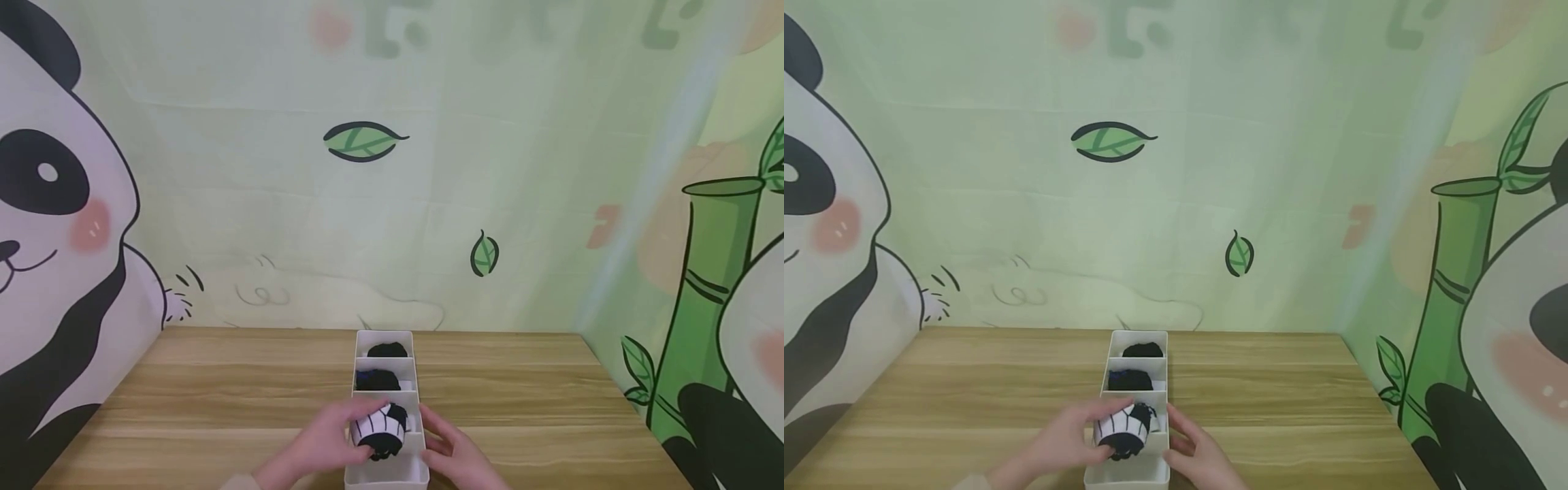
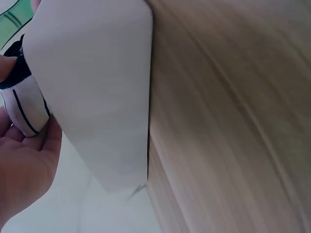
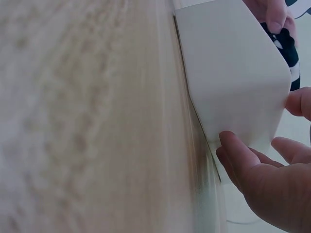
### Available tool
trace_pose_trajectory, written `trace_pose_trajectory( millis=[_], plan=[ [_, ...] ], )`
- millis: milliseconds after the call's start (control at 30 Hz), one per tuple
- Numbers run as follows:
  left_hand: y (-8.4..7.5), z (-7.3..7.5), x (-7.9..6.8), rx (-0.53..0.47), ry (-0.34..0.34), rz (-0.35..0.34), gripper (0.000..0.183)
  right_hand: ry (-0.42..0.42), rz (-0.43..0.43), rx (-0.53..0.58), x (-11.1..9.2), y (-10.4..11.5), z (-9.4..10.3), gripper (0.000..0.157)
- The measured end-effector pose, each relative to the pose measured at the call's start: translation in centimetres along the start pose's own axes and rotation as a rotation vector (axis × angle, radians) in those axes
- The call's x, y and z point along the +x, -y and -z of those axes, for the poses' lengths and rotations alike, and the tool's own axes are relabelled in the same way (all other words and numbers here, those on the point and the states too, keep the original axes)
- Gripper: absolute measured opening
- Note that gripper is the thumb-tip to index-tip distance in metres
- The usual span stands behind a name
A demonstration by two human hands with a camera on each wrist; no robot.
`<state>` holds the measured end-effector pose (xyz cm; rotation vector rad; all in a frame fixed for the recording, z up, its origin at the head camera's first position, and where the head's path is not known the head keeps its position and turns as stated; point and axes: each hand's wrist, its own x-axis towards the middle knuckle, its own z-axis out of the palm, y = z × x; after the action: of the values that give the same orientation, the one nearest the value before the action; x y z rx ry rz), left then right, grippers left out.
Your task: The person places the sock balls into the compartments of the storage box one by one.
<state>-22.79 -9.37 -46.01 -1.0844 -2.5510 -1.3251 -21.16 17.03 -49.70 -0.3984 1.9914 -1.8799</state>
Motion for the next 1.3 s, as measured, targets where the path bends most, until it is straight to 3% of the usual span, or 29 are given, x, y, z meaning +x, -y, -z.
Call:
trace_pose_trajectory(
  millis=[133, 400, 567, 800, 1000, 1167, 1300],
  plan=[
    [-0.1, -0.3, -0.2, 0.018, 0.026, -0.009, 0.060, -0.016, -0.029, -0.020, -0.1, 0.1, 0.0, 0.068],
    [-0.6, -0.8, -0.6, 0.088, 0.058, -0.087, 0.061, -0.003, 0.016, -0.027, 0.0, 0.0, 0.0, 0.069],
    [-0.7, -1.1, -0.8, 0.094, 0.108, -0.079, 0.061, -0.007, 0.007, -0.022, 0.0, 0.1, 0.1, 0.068],
    [-1.1, -1.3, -1.0, 0.126, 0.145, -0.039, 0.053, 0.020, 0.081, -0.032, -0.1, -0.2, 0.1, 0.068],
    [-0.8, -1.3, -1.1, 0.137, 0.101, -0.071, 0.051, 0.029, 0.088, -0.035, -0.1, -0.3, 0.3, 0.067],
    [-0.4, -1.3, -1.2, 0.139, -0.006, -0.145, 0.045, 0.036, 0.098, -0.034, -0.2, -0.2, 0.3, 0.067],
    [-0.2, -0.9, -1.4, 0.110, -0.098, -0.117, 0.036, 0.048, 0.112, -0.039, -0.3, -0.1, 0.4, 0.068]
  ],
)
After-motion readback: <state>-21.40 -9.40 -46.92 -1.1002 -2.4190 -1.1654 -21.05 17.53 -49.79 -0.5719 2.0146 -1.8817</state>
